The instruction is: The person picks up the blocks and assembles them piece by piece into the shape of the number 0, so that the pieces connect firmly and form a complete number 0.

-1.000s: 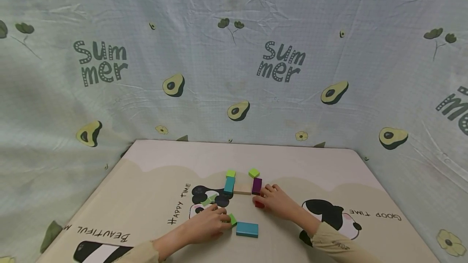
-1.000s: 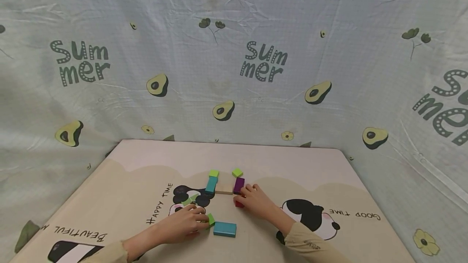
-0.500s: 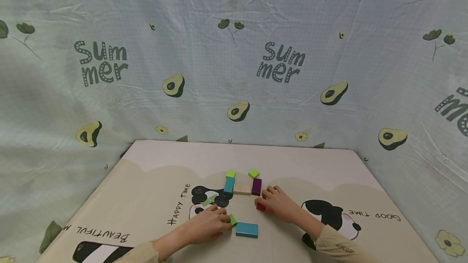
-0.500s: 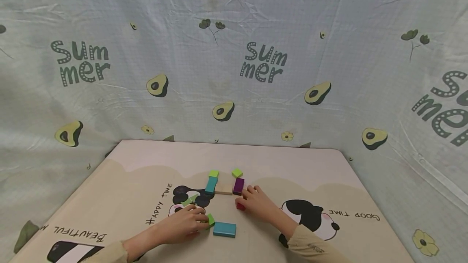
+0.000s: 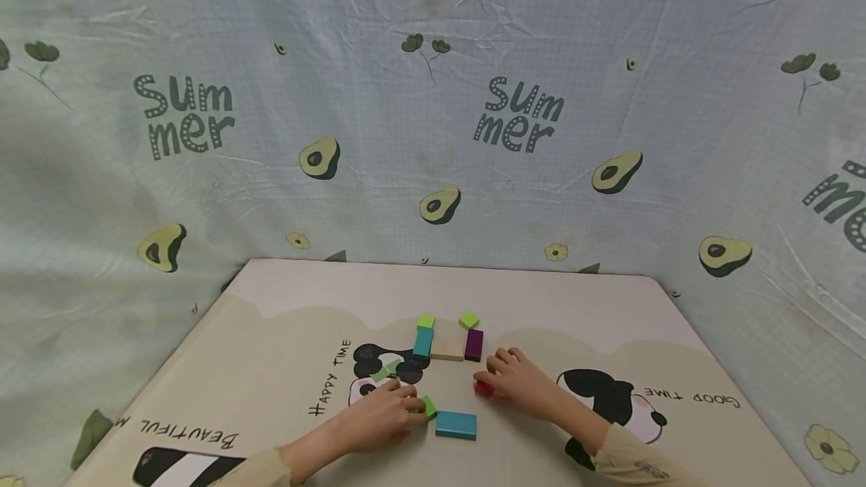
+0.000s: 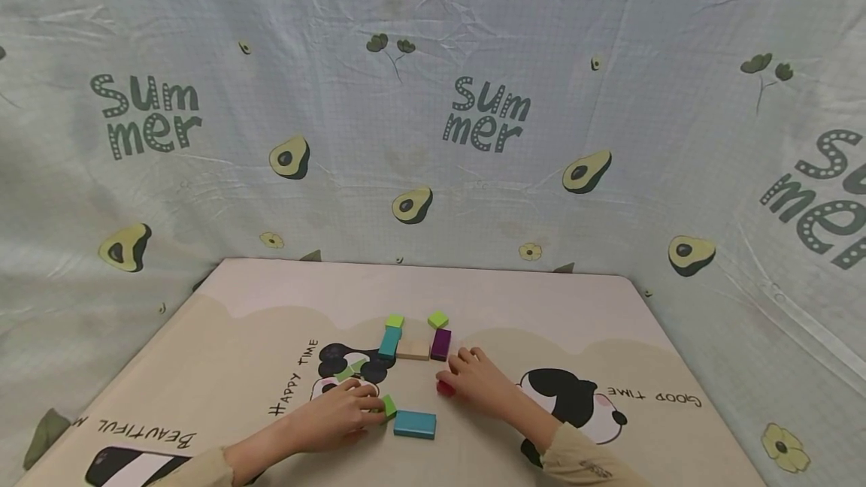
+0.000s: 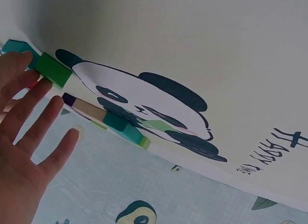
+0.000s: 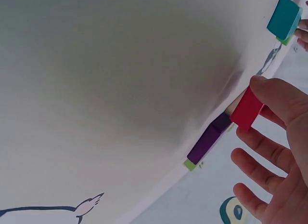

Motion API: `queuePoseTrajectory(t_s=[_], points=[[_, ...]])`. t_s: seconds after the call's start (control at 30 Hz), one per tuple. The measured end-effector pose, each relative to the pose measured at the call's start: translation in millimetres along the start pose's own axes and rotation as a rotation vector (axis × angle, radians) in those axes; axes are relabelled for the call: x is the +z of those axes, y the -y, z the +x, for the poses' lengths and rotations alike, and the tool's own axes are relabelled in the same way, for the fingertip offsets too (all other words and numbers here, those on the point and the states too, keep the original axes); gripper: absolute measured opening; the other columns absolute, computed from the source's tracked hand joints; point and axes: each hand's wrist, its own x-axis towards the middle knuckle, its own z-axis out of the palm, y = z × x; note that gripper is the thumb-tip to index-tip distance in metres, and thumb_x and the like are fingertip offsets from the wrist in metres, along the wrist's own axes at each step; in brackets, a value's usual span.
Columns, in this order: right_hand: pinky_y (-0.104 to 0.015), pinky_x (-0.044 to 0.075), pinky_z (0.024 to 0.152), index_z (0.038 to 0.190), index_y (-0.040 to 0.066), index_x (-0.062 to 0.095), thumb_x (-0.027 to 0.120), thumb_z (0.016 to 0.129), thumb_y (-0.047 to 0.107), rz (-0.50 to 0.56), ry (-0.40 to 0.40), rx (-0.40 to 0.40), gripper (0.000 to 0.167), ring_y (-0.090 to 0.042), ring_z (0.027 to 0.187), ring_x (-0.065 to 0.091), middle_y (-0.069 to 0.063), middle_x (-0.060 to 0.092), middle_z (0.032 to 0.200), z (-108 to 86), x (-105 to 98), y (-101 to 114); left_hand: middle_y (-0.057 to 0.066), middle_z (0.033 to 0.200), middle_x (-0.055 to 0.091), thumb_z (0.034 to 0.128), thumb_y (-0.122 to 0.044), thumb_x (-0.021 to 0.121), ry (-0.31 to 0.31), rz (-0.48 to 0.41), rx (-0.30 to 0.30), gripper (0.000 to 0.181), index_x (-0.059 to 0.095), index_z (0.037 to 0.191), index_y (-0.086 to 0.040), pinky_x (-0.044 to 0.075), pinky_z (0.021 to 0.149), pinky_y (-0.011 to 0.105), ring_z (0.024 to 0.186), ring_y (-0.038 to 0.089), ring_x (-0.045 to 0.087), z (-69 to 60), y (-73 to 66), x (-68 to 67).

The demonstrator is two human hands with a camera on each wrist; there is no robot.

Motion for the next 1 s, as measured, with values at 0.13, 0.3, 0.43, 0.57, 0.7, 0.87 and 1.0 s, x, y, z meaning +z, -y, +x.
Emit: queuePoseTrajectory(t_s=[0.13, 0.3, 0.43, 0.57, 0.7, 0.87, 1.0], points=[[-0.032, 0.041, 0.083, 0.110, 0.027, 0.057, 0.067, 0.077, 0.033, 0.009, 0.010, -0.006, 0.035, -0.014, 0.090, 0.046, 0.005, 0.053, 0.092, -2.2, -5.4, 2.8, -0.012, 0.101, 0.063, 0.0765, -0.033, 0.067, 0.000, 0.004, -0.004, 0.029, 0.063, 0.104, -0.026, 0.042, 0.076, 0.023, 0.092, 0.007, 0.052, -0.2, -0.5, -1.0], [-0.033, 0.041, 0.085, 0.112, 0.028, 0.057, 0.067, 0.077, 0.035, 0.013, 0.052, -0.013, 0.038, -0.014, 0.093, 0.047, 0.005, 0.055, 0.095, -5.0, -12.3, 6.6, -0.012, 0.100, 0.063, 0.0760, -0.033, 0.068, -0.010, 0.012, 0.000, 0.029, 0.063, 0.104, -0.026, 0.042, 0.075, 0.023, 0.094, 0.008, 0.053, -0.9, -0.4, -1.1], [-0.034, 0.041, 0.086, 0.112, 0.029, 0.056, 0.068, 0.075, 0.039, 0.020, 0.071, -0.019, 0.040, -0.014, 0.093, 0.047, 0.006, 0.056, 0.096, -7.1, -14.8, 9.2, -0.012, 0.100, 0.063, 0.0758, -0.033, 0.068, -0.011, 0.008, 0.000, 0.030, 0.063, 0.105, -0.026, 0.042, 0.076, 0.023, 0.094, 0.008, 0.053, -1.4, -0.1, -0.4], [-0.034, 0.040, 0.085, 0.112, 0.029, 0.057, 0.068, 0.075, 0.041, 0.033, 0.058, -0.029, 0.040, -0.013, 0.092, 0.046, 0.007, 0.057, 0.096, -9.6, -15.6, 11.5, -0.012, 0.101, 0.063, 0.0760, -0.032, 0.068, -0.009, 0.003, -0.002, 0.030, 0.063, 0.105, -0.026, 0.042, 0.076, 0.023, 0.095, 0.009, 0.053, -1.7, -0.2, 0.4], [-0.033, 0.040, 0.084, 0.110, 0.028, 0.058, 0.068, 0.074, 0.041, 0.042, 0.036, -0.041, 0.039, -0.013, 0.090, 0.046, 0.007, 0.057, 0.094, -11.5, -16.1, 13.4, -0.012, 0.100, 0.063, 0.0759, -0.032, 0.068, -0.016, 0.003, -0.001, 0.030, 0.063, 0.105, -0.026, 0.042, 0.075, 0.023, 0.095, 0.009, 0.053, -2.0, -0.3, 0.2], [-0.033, 0.040, 0.083, 0.108, 0.028, 0.059, 0.068, 0.074, 0.041, 0.062, 0.041, -0.036, 0.037, -0.012, 0.089, 0.045, 0.007, 0.057, 0.092, -13.1, -15.6, 15.6, -0.012, 0.101, 0.063, 0.0761, -0.032, 0.068, -0.014, -0.010, -0.006, 0.030, 0.063, 0.105, -0.026, 0.042, 0.075, 0.023, 0.095, 0.008, 0.053, -2.0, -0.4, 0.1], [-0.033, 0.039, 0.083, 0.107, 0.028, 0.059, 0.067, 0.075, 0.042, 0.079, 0.061, -0.030, 0.036, -0.011, 0.089, 0.045, 0.008, 0.057, 0.091, -14.5, -13.0, 17.1, -0.012, 0.101, 0.063, 0.0765, -0.031, 0.067, -0.012, -0.018, -0.008, 0.029, 0.063, 0.105, -0.026, 0.042, 0.076, 0.023, 0.095, 0.008, 0.053, -2.1, -0.6, 0.1]])
